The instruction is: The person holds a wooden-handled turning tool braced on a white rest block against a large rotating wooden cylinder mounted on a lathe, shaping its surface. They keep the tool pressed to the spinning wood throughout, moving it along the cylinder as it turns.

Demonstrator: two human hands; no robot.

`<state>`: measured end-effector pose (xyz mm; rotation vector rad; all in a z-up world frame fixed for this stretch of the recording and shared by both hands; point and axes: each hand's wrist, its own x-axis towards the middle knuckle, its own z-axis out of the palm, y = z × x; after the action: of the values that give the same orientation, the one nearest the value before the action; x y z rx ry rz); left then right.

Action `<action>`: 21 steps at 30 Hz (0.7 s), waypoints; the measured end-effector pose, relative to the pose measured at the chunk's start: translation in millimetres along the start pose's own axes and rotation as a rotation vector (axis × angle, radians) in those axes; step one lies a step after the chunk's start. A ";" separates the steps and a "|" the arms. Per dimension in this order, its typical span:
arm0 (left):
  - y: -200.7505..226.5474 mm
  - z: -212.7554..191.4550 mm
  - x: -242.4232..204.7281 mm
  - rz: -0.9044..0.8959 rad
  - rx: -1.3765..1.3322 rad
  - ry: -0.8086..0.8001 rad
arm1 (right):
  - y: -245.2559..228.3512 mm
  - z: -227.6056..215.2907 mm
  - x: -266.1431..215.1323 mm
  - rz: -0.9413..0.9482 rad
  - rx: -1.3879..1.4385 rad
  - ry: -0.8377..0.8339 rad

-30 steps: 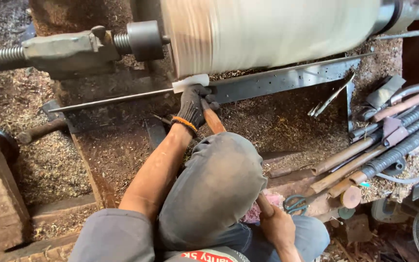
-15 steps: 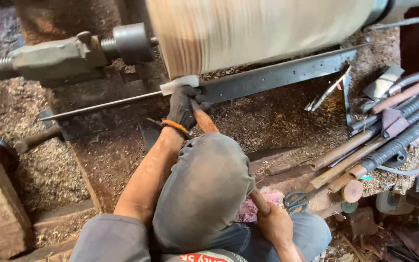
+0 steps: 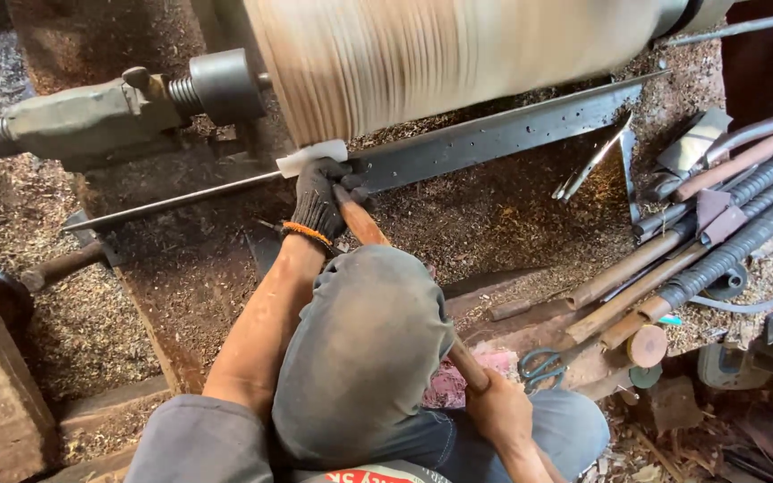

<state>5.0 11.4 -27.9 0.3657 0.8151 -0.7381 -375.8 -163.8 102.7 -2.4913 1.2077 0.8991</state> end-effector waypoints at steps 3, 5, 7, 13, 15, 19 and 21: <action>1.2 -1.7 0.7 0.034 0.003 -0.088 | -2.5 -2.2 -1.1 0.003 0.028 0.010; 1.0 9.7 -14.0 0.003 -0.003 -0.054 | -2.7 -3.5 -0.3 -0.013 0.021 -0.029; 1.8 19.6 -28.4 0.015 0.037 -0.008 | -4.5 -4.1 -1.5 -0.007 0.007 -0.023; 5.3 17.5 -27.7 0.072 0.062 0.024 | -3.0 1.7 1.5 -0.011 -0.018 -0.030; 7.8 15.3 -27.6 0.089 0.075 0.034 | -1.5 3.7 1.5 -0.001 -0.022 -0.029; 16.8 9.7 -33.1 0.011 0.026 -0.025 | -3.2 5.9 2.1 -0.077 -0.001 -0.025; 11.1 7.8 -26.8 0.000 0.047 -0.026 | 7.3 8.2 2.7 -0.059 0.024 -0.013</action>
<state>4.7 26.9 -2.2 0.3978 0.7738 -0.7616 -383.6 -166.5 95.0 -2.4846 1.1286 0.8796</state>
